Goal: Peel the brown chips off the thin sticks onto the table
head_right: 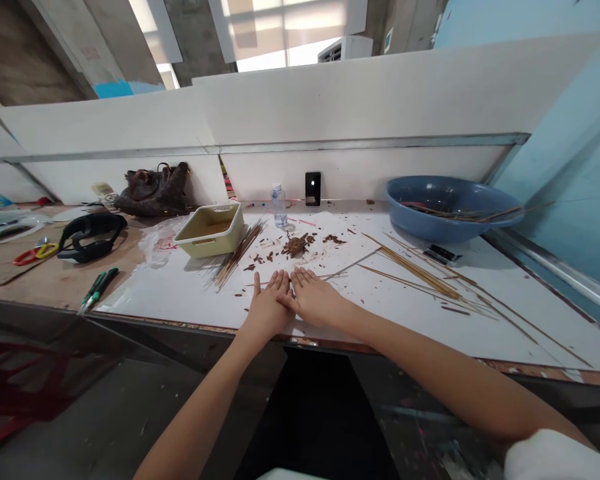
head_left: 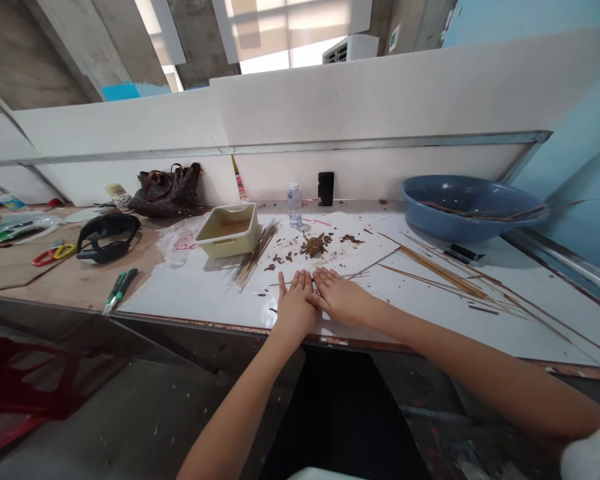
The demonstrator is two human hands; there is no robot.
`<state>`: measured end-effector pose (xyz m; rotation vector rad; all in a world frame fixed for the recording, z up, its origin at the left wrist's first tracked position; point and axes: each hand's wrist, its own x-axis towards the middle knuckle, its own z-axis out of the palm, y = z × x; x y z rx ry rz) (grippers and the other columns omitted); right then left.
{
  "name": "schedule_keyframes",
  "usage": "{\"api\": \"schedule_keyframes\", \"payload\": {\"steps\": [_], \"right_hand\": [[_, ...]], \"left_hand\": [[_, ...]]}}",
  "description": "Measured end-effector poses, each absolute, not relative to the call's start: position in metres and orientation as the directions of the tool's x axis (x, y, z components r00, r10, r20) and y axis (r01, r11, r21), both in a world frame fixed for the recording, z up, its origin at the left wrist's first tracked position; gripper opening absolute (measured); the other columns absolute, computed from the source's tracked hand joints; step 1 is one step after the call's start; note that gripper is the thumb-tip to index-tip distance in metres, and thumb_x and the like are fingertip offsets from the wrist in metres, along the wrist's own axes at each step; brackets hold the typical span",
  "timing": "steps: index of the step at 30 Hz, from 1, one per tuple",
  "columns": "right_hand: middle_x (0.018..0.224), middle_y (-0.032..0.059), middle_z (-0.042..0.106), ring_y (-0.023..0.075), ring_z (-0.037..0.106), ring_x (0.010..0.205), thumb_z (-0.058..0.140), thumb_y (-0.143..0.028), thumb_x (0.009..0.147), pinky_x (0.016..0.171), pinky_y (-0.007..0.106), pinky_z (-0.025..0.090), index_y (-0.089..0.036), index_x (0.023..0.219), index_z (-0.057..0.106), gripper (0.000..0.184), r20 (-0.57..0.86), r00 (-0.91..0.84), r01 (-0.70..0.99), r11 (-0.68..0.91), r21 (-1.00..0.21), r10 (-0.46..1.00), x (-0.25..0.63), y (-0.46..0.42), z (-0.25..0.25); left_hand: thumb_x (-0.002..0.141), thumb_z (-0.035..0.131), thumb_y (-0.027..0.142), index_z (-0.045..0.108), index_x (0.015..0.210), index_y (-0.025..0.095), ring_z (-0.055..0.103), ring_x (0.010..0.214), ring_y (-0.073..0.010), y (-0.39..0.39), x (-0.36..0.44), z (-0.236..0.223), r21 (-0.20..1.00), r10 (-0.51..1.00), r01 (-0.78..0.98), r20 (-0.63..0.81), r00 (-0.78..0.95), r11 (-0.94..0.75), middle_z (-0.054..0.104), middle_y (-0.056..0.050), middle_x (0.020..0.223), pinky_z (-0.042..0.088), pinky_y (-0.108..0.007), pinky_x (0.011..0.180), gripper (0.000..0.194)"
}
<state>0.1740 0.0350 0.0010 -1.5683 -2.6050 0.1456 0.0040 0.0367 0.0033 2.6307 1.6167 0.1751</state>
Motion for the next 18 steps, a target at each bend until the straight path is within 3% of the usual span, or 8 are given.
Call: {"api": "schedule_keyframes", "payload": {"steps": [13,18], "right_hand": [[0.176,0.031,0.036,0.0389,0.032,0.169,0.023,-0.071,0.115,0.14,0.055,0.026,0.005,0.171,0.039,0.096,0.117,-0.487,0.85,0.501,-0.162,0.865,0.175,0.004,-0.012],[0.176,0.0289,0.039,0.0403,0.035,0.168,0.031,-0.061,0.117,0.138,0.062,0.03,-0.001,0.174,0.036,0.083,0.089,-0.476,0.862,0.484,-0.147,0.875,0.175,0.033,-0.008]], "left_hand": [[0.117,0.026,0.035,0.044,0.172,0.009,0.037,0.169,-0.0308,0.008,-0.007,-0.01,0.046,0.865,0.872,0.163,0.475,-0.487,0.044,-0.018,0.176,0.005,-0.063,0.143,0.064],[0.115,0.028,0.034,0.044,0.173,0.013,0.036,0.169,-0.0312,0.035,0.003,-0.001,0.072,0.892,0.893,0.127,0.434,-0.445,0.044,-0.018,0.176,0.006,-0.065,0.142,0.063]]}}
